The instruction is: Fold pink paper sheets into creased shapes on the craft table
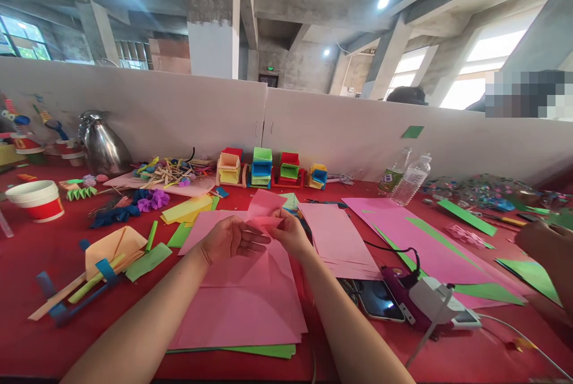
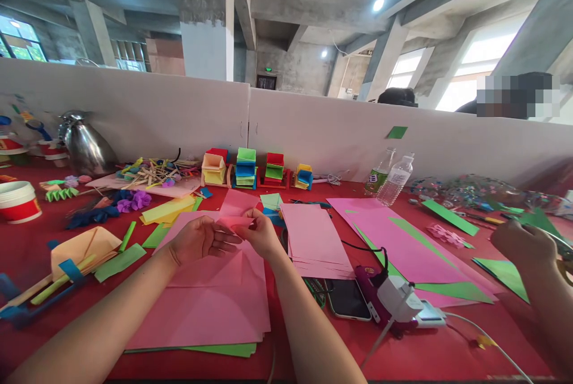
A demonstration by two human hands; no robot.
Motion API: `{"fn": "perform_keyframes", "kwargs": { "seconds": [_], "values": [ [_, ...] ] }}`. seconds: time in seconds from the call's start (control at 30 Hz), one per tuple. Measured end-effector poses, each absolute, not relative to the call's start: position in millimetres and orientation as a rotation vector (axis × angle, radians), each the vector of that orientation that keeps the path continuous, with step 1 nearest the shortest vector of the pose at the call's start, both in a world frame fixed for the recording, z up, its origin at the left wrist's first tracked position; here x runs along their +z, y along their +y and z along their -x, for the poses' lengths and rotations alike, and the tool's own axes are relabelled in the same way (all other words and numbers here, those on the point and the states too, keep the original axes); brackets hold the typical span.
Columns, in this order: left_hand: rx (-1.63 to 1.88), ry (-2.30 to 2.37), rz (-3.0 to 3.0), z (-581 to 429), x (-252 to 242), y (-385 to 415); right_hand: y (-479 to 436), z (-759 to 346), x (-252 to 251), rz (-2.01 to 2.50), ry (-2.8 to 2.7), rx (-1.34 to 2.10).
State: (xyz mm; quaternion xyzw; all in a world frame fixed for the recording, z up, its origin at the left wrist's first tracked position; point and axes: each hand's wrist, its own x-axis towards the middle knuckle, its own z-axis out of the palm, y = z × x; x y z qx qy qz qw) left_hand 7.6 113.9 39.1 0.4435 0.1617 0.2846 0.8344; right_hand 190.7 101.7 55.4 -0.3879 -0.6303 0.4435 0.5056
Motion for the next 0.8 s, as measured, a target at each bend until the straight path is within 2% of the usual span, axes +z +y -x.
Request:
{"fn": "perform_keyframes", "kwargs": {
  "seconds": [0.17, 0.3, 0.43, 0.53, 0.8],
  "values": [
    [0.549, 0.441, -0.974, -10.0, 32.7, 116.3, 103.5, -191.5, 48.5, 0.932, -1.664, 1.084],
    [0.745, 0.706, -0.971, -21.7, 30.6, 112.8, 104.3, -189.3, 43.8, 1.125, -1.723, 0.948],
    [0.922, 0.781, -0.905, -27.5, 31.5, 112.8, 104.4, -186.3, 44.1, 1.231, -1.595, 0.716],
    [0.995, 0.779, -0.899, -28.7, 31.5, 114.3, 102.2, -183.5, 46.4, 1.195, -1.613, 0.511],
    [1.088, 0.734, -0.849, -29.1, 35.2, 113.1, 92.8, -176.9, 51.3, 1.052, -1.839, 0.413]
  ]
}}
